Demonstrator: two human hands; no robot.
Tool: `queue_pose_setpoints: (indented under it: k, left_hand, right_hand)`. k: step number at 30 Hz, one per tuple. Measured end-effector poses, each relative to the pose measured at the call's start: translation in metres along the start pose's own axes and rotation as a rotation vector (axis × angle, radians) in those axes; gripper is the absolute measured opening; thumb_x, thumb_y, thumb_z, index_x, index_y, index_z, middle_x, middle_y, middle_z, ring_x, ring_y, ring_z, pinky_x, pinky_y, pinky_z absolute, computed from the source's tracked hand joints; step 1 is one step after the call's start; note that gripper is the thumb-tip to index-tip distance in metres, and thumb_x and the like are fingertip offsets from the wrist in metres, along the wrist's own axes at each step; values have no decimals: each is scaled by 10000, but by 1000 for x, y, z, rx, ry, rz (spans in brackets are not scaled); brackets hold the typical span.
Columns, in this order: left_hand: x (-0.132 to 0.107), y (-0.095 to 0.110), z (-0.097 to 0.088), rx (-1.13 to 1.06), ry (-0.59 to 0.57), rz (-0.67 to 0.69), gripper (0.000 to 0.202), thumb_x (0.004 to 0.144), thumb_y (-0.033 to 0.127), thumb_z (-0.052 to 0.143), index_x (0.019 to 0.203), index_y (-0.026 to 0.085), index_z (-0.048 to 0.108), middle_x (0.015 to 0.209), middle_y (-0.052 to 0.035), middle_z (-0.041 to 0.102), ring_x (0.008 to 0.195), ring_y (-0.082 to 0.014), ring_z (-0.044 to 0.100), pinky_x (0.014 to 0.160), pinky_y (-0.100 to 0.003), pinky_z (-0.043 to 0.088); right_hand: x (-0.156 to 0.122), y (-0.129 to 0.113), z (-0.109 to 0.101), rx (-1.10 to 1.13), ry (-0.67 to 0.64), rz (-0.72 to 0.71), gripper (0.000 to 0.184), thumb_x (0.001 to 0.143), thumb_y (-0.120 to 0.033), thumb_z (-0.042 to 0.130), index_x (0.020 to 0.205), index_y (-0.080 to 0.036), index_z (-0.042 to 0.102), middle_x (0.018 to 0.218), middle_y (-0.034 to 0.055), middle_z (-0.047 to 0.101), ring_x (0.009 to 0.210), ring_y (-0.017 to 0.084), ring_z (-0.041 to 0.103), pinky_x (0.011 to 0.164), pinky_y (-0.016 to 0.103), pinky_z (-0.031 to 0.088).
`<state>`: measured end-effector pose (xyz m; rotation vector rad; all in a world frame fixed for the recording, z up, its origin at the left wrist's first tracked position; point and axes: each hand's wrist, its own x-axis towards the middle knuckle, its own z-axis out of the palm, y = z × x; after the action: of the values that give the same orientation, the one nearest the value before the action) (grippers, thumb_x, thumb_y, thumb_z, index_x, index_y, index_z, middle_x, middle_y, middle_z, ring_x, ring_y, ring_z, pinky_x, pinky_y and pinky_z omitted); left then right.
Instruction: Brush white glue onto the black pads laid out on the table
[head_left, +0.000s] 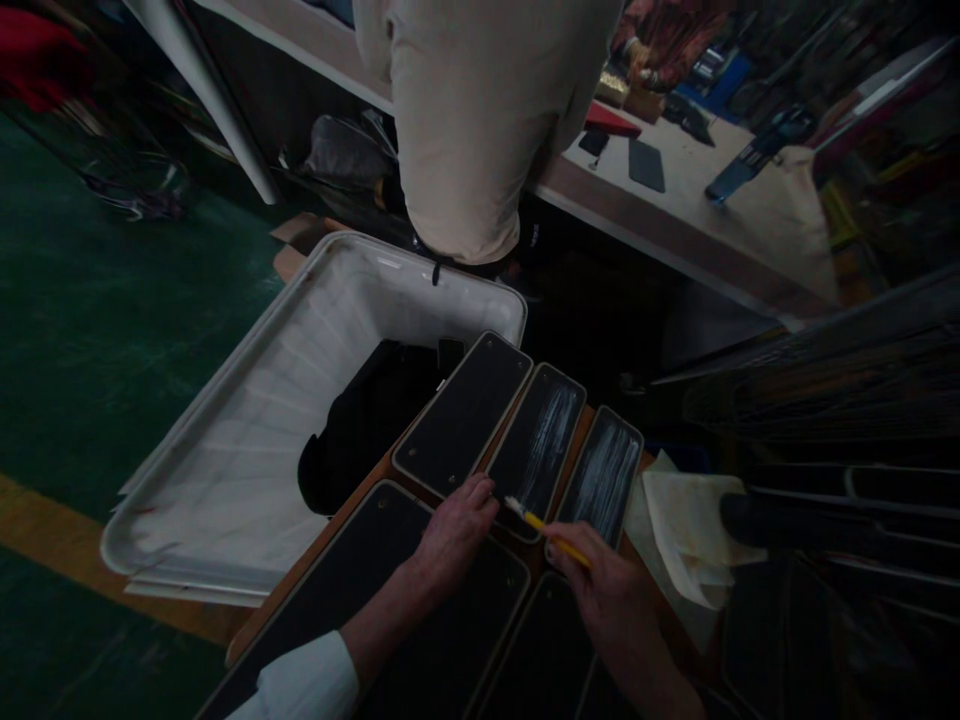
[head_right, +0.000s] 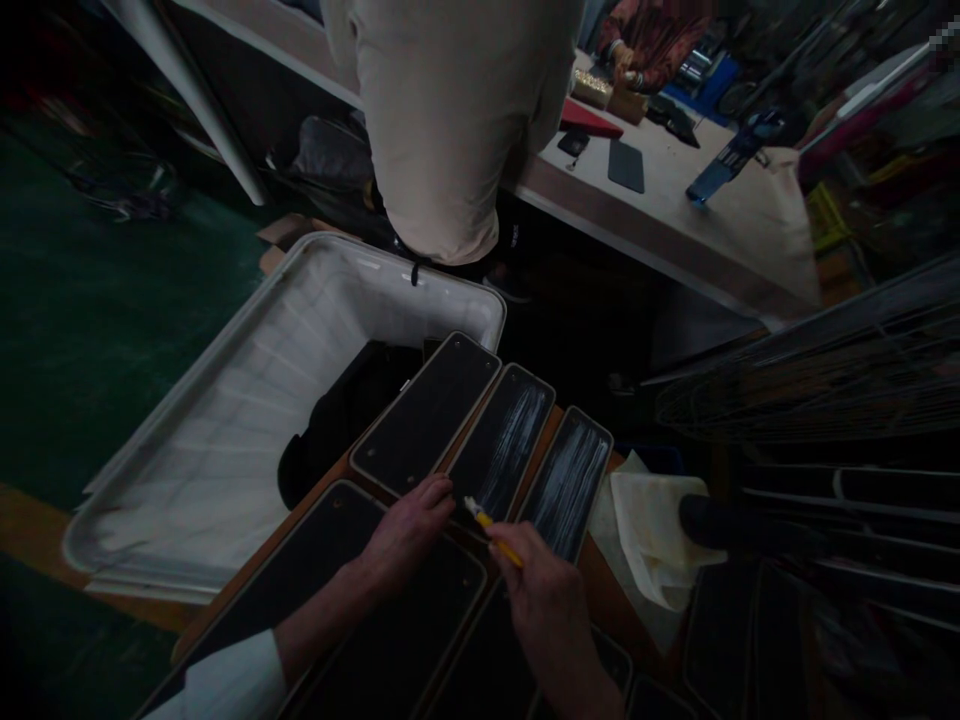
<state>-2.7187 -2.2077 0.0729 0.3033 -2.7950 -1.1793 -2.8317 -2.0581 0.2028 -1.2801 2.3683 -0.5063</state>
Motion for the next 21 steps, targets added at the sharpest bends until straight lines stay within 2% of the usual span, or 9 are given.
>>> queue_pose_setpoints:
  k: [2, 5, 8, 11, 14, 18, 21]
  left_hand:
    - [0, 2, -3, 12, -9, -4, 153, 902, 67, 528, 987, 157, 619, 1213, -93, 577, 1279, -229, 474, 1069, -360, 454]
    - [0, 7, -6, 44, -36, -12, 156, 898, 82, 546, 1014, 146, 628, 1197, -99, 591, 1269, -241, 476, 1061, -362, 457]
    - [0, 9, -8, 67, -56, -23, 161, 910, 106, 537, 1032, 154, 631, 1185, -96, 603, 1226, -247, 500, 1036, -380, 468]
    - [0, 9, -10, 64, -78, -29, 170, 913, 98, 521, 1031, 150, 632, 1196, -102, 601, 1192, -242, 513, 1014, -368, 475]
    - [1, 8, -12, 39, -89, -42, 193, 913, 66, 490, 1016, 150, 628, 1206, -105, 595, 1185, -232, 510, 1000, -353, 479]
    - [-1, 6, -9, -7, -63, -67, 170, 917, 75, 496, 1009, 165, 607, 1162, -82, 592, 1154, -216, 513, 982, -341, 483]
    - [-3, 5, -4, -38, -34, -100, 137, 928, 101, 497, 998, 180, 585, 1114, -57, 581, 1096, -202, 525, 925, -317, 498]
  right_hand:
    - [32, 8, -14, -6, 83, 18, 227, 999, -304, 432, 1148, -256, 597, 1068, 25, 682, 903, 152, 694, 770, 259, 557]
    - [89, 25, -27, -144, 263, -17, 244, 994, -324, 441, 1130, -224, 618, 1075, 56, 678, 959, 194, 679, 820, 309, 538]
    - [134, 38, -25, -297, 371, -8, 252, 991, -317, 442, 1126, -222, 634, 1069, 63, 683, 955, 213, 675, 818, 323, 523]
    - [149, 45, -13, -323, 373, -4, 260, 995, -303, 426, 1135, -231, 633, 1096, 56, 683, 946, 209, 674, 789, 313, 521]
    - [127, 39, 6, -309, 277, -35, 263, 999, -290, 419, 1160, -231, 617, 1102, 55, 681, 925, 199, 676, 762, 299, 523]
    - [59, 16, 31, -265, 74, -88, 280, 992, -202, 415, 1205, -244, 591, 1044, 52, 675, 889, 176, 675, 766, 280, 526]
    - [14, -2, 37, -180, 32, -95, 255, 993, -209, 418, 1169, -241, 599, 981, 47, 677, 857, 172, 683, 749, 274, 542]
